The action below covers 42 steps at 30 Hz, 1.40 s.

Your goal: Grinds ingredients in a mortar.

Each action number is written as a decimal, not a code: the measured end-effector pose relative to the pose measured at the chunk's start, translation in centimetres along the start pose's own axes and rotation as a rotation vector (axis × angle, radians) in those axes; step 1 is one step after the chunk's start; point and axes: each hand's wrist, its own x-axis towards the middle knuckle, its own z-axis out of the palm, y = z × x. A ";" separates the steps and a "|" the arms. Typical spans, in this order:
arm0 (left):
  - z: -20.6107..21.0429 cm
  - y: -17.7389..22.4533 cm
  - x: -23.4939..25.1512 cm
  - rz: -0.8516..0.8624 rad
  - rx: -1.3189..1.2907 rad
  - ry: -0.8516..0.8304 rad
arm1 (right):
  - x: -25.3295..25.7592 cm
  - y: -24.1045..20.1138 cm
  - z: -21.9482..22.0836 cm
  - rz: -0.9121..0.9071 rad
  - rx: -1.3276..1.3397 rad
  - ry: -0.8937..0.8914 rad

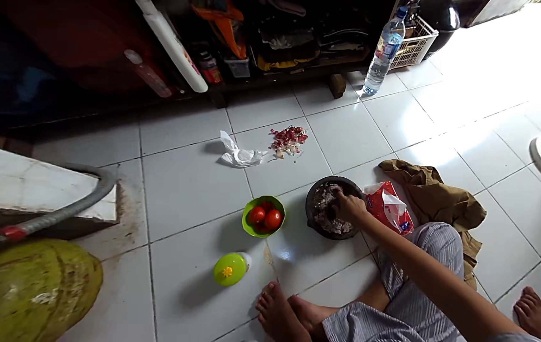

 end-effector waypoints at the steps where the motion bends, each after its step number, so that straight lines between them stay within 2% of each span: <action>1: 0.0 -0.2 0.1 0.028 0.044 -0.006 | -0.4 -0.1 0.5 -0.009 -0.004 -0.008; 4: 0.4 -1.1 0.1 0.148 0.125 0.026 | -2.3 -0.7 1.8 -0.007 -0.046 -0.002; 8: 0.5 -1.0 0.3 0.033 0.093 -0.025 | -0.5 -0.2 0.1 0.014 -0.014 -0.015; 11: 0.6 -1.5 0.3 0.111 0.190 -0.008 | -1.4 -0.8 1.0 0.016 -0.040 -0.020; 14: 0.0 -0.9 0.0 0.157 0.173 -0.011 | -2.6 -1.3 1.9 0.020 -0.042 0.024; 18: 0.3 -1.5 0.2 0.137 0.032 -0.003 | 0.7 1.1 -2.8 0.007 0.148 -0.021; 20: 0.2 -1.1 0.3 0.137 0.054 0.014 | 1.6 0.6 -4.8 0.012 0.139 0.017; 22: 0.4 -1.2 0.2 0.134 0.104 0.023 | 2.1 0.2 -3.3 0.009 0.112 0.063; 25: 0.1 -1.5 0.2 0.226 0.142 0.036 | -0.3 -1.6 0.9 0.008 -0.004 0.077; 27: -1.0 -0.4 0.3 0.198 0.137 -0.043 | -1.2 -2.4 1.2 0.024 -0.058 0.074; 30: -0.3 0.1 0.7 0.064 0.144 -0.070 | 0.1 -1.8 -1.3 0.025 0.000 0.075; 32: 0.2 -0.2 0.2 0.077 0.142 -0.014 | 1.0 -1.0 -1.7 0.036 0.021 0.052; 34: -0.1 -0.4 0.2 0.096 0.137 -0.009 | 0.0 -0.9 -0.1 0.004 -0.024 0.035; 36: -0.3 0.0 0.4 0.039 0.036 -0.003 | -1.2 -1.4 1.2 -0.030 -0.091 0.058; 38: 0.2 0.1 0.4 -0.015 -0.035 0.000 | -0.9 -1.6 -0.1 -0.028 -0.076 0.069; 40: 0.3 -0.1 0.4 0.009 0.020 -0.012 | 0.5 -1.2 -1.8 -0.010 -0.017 0.041; 42: -0.1 -0.4 0.2 0.053 0.111 -0.037 | 0.8 -0.5 -1.4 -0.012 -0.007 0.005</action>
